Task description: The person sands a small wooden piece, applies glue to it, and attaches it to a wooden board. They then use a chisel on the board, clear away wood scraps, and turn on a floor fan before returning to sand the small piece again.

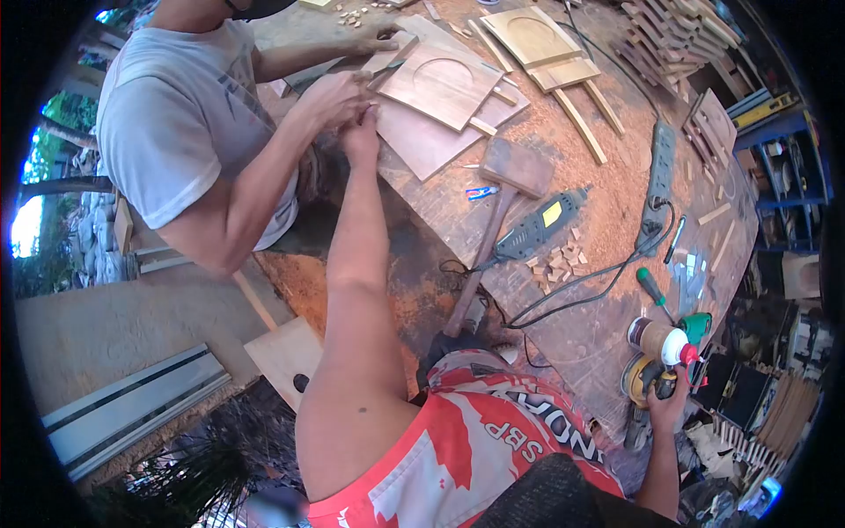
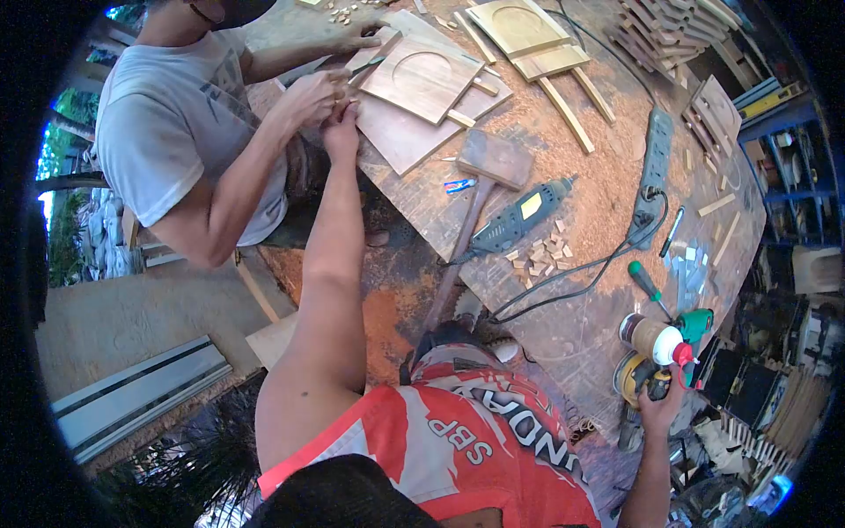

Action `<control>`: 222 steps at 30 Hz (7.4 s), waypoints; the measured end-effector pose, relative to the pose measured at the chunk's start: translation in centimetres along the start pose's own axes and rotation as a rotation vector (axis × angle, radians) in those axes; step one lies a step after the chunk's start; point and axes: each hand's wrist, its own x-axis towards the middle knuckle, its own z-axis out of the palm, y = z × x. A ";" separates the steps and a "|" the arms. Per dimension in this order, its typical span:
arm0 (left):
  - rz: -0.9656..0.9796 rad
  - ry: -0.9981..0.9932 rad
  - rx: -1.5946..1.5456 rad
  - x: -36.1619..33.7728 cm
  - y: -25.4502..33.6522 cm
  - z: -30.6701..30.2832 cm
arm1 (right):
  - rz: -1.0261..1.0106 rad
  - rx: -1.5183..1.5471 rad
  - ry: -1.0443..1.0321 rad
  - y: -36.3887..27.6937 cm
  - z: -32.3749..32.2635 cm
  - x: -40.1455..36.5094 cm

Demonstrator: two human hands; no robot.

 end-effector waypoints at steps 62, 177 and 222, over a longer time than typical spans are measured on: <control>0.603 -0.149 0.518 5.1 6.4 -2.3 | 0.038 -0.060 0.002 -0.2 0.1 0.0; 0.180 -0.402 0.573 2.5 6.4 -2.1 | 0.063 0.045 -0.001 1.0 0.9 -0.1; 0.694 -1.403 -2.139 -26.5 47.6 -21.9 | -0.003 0.015 0.122 -0.5 -0.1 -0.3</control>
